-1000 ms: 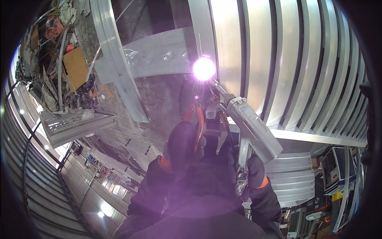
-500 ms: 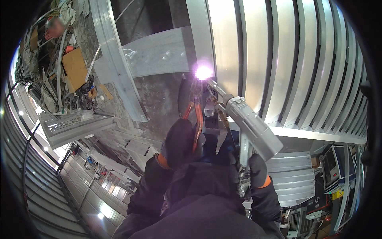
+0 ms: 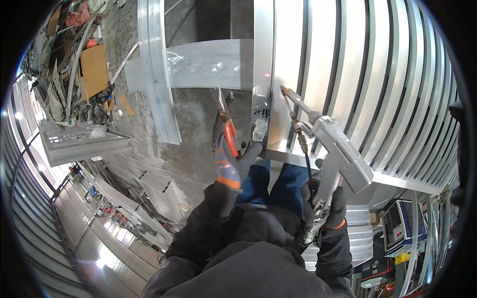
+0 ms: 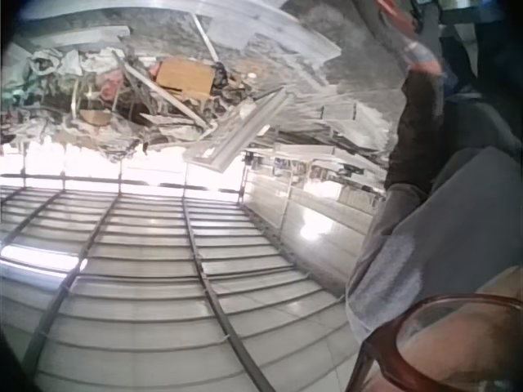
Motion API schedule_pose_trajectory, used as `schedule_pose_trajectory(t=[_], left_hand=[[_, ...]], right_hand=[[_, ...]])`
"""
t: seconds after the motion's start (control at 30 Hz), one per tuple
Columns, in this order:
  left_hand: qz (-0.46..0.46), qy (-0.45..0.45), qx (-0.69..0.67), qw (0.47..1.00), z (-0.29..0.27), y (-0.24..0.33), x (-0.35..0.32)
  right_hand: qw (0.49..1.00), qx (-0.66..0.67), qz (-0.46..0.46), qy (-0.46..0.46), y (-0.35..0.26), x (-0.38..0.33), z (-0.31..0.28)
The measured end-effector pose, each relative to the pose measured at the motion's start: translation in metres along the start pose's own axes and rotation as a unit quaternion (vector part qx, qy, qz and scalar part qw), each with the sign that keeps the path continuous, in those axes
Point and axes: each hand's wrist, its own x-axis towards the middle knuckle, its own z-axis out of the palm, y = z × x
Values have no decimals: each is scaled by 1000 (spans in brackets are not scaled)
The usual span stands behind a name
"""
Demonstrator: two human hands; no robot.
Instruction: The person welds metal slats to a frame, then uses a drill to fasten components and an angle grinder to smooth edges. The person handles metal slats, a frame, and various tools to assemble a metal grille.
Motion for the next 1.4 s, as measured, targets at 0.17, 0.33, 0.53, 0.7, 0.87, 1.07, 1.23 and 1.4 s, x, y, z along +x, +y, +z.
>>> schedule_pose_trajectory(t=[0.17,0.33,0.53,0.7,0.87,1.07,1.23,1.4], left_hand=[[2,41,51,998,40,0,13],[14,38,100,994,41,3,6],[-28,65,-27,997,2,-11,-13],[150,188,67,968,-57,-43,64],[214,215,295,906,-142,-15,223],[246,150,475,831,-154,38,357],[152,128,538,819,-126,41,370],[169,148,535,814,-111,46,355]], right_hand=[[998,4,39,-50,9,21,5],[997,4,30,-66,23,32,4],[997,-8,23,-74,37,35,5],[997,17,23,-68,50,33,9],[997,30,14,-68,64,30,12],[998,37,-18,-47,84,30,13],[997,47,-24,-56,96,30,12],[999,22,-13,-28,94,27,13]])
